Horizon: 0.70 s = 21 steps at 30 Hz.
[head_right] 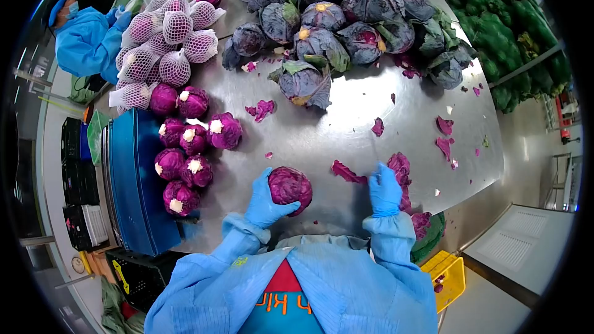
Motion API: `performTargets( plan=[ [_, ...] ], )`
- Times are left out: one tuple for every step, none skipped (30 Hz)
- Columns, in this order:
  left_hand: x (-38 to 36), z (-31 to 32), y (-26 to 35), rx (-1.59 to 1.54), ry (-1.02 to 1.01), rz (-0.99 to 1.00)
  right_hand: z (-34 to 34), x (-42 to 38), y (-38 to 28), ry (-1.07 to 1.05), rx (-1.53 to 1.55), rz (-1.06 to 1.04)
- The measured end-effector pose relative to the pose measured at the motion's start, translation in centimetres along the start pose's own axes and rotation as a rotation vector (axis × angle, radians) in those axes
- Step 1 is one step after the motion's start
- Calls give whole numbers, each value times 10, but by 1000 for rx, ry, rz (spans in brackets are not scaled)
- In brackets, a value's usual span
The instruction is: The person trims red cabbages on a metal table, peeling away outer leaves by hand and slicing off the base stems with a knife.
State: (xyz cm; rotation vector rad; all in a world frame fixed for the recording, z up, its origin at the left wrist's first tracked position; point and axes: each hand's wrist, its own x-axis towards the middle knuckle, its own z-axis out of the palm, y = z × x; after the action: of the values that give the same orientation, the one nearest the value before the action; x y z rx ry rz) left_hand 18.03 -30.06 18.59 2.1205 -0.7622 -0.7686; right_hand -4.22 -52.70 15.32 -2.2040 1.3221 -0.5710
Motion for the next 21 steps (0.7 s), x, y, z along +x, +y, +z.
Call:
performTargets(
  plan=[
    [1, 3, 3, 71, 4, 8, 3, 4, -19, -204, 113, 90],
    [3, 6, 7, 141, 8, 18, 7, 4, -45, -404, 228, 180],
    [3, 6, 15, 171, -15, 0, 13, -1, -72, -473, 385, 133],
    [2, 4, 26, 200, -34, -19, 19, -4, -93, -541, 543, 80],
    [2, 4, 32, 230, -50, -42, 30, -6, -101, -636, 589, 128],
    [2, 8, 32, 268, -35, -34, 42, -7, -102, -736, 636, 175],
    [2, 13, 31, 308, -20, -30, 53, -10, -97, -724, 550, 132],
    [2, 14, 33, 348, -5, -26, 52, -7, -100, -735, 480, 91],
    [2, 14, 37, 332, -18, -50, 46, -2, -103, -745, 408, 51],
    [3, 15, 39, 351, -23, -55, 42, 0, -105, -752, 333, 14],
    [3, 17, 41, 368, -30, -57, 39, -2, -107, -700, 238, -64],
    [4, 19, 43, 383, -41, -56, 37, -5, -108, -645, 139, -138],
    [5, 19, 48, 393, -66, -72, 35, -7, -109, -587, 39, -213],
    [7, 18, 53, 403, -90, -88, 35, -10, -109, -566, -19, -220],
    [8, 17, 57, 415, -113, -104, 35, -13, -109, -545, -75, -229],
    [8, 17, 59, 416, -118, -95, 37, -14, -108, -525, -130, -241],
    [8, 17, 60, 417, -122, -90, 40, -13, -104, -481, -147, -274],
    [7, 16, 60, 421, -127, -88, 41, -11, -101, -456, -51, -241],
    [7, 13, 58, 429, -138, -24, 41, -3, -98, -430, 47, -208],
    [7, 10, 56, 437, -148, 43, 42, 8, -93, -400, 144, -174],
    [7, 8, 54, 444, -159, 110, 44, 23, -84, -421, 52, -84]
  ],
)
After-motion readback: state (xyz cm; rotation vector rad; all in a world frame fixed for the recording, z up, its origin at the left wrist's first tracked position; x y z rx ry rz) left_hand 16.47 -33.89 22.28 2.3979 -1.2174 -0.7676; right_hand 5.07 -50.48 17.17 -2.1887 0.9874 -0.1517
